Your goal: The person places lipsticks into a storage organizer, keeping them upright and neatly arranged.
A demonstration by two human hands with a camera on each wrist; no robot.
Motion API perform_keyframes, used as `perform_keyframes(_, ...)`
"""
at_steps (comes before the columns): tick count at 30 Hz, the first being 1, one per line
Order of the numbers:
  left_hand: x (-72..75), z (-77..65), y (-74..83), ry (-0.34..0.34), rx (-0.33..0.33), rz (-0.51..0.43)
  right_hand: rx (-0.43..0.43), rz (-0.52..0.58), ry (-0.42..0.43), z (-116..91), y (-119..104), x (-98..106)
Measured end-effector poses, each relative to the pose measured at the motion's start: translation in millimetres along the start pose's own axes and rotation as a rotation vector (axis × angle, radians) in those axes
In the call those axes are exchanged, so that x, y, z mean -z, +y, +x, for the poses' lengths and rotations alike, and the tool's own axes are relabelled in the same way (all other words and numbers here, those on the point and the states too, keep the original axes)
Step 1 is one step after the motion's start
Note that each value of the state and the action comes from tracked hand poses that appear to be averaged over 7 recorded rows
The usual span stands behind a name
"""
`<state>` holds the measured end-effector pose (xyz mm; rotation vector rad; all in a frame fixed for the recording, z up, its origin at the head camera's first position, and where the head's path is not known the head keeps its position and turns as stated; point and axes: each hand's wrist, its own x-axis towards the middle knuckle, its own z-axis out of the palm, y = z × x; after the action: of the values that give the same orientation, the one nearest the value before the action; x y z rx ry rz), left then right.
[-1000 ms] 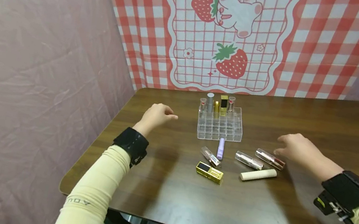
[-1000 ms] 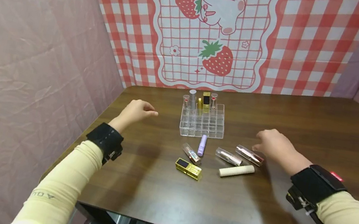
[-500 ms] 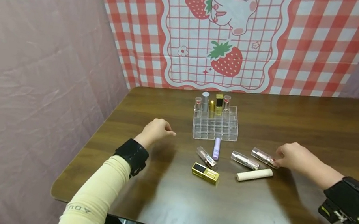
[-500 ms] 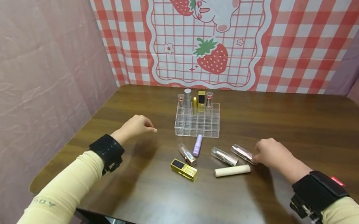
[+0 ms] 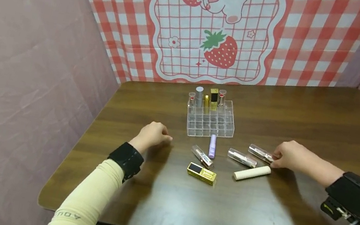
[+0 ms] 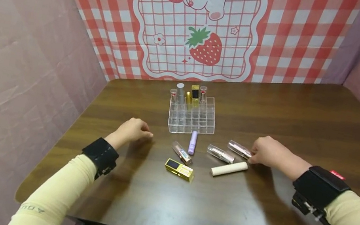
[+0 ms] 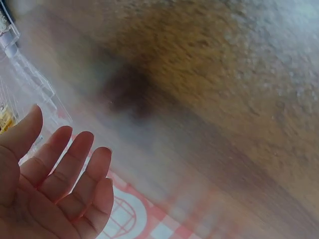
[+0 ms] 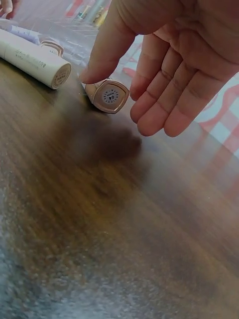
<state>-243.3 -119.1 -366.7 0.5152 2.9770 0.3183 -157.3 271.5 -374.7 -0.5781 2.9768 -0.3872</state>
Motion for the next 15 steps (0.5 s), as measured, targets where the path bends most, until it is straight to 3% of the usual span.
perform_keyframes(8,-6.1,-0.1,-1.4,-0.020,0.010,-0.021,0.022,-0.015,0.032,4.8,1.7,-2.3)
perform_keyframes(15,-8.4,5.2,1.9,-0.012,0.003,-0.012,-0.022,-0.034,0.043,5.3,4.4,-7.1)
